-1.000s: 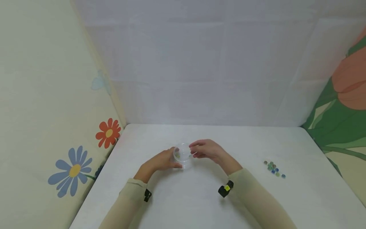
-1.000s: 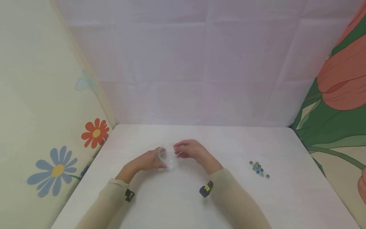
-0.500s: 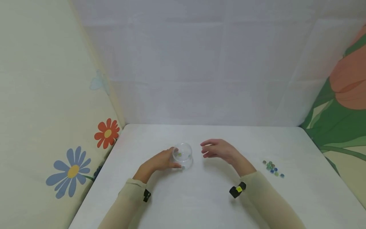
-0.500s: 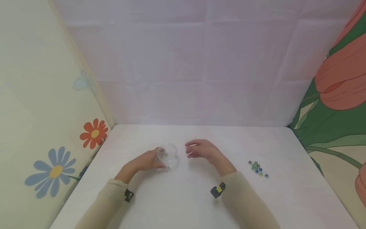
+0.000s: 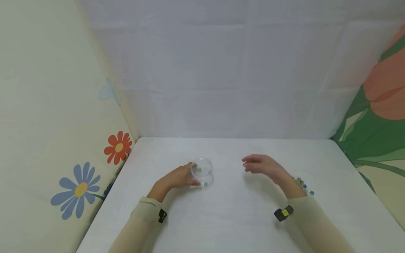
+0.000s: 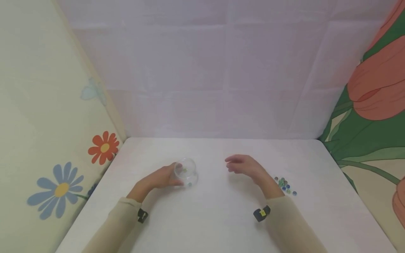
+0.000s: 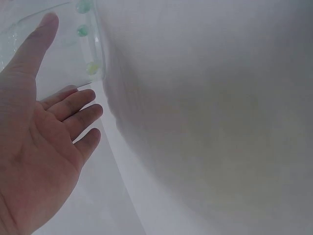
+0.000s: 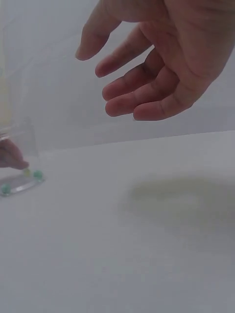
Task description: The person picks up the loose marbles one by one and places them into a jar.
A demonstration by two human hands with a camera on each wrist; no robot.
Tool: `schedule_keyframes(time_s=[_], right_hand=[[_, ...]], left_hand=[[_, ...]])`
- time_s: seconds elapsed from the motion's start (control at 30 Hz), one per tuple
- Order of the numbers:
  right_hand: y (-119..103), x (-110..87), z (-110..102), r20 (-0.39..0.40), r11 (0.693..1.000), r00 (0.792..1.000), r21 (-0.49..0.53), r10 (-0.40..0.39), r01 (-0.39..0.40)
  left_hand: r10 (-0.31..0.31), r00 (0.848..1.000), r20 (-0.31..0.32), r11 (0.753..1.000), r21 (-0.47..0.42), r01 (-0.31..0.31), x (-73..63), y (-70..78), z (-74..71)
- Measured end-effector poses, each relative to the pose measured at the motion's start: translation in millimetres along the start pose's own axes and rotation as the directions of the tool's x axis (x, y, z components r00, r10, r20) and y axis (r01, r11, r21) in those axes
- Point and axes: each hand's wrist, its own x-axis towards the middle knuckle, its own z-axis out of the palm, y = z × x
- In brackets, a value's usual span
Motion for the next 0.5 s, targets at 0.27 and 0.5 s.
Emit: schedule_keyframes(time_s=[0.27, 0.5], right_hand=[[17.2, -18.8, -21.6, -0.08, 0.98, 0.997, -0.196, 0.004, -0.02], [35.5, -33.7, -34.5, -0.079, 0.975, 0.997, -0.221, -0.017, -0.001]], left_hand=[[-0.002, 1.0, 0.001, 1.0, 0.007, 0.002, 0.9, -0.8, -0.1], [0.007, 1.0, -0.001, 1.0, 0.01, -0.007, 0.5, -1.2, -0.9]])
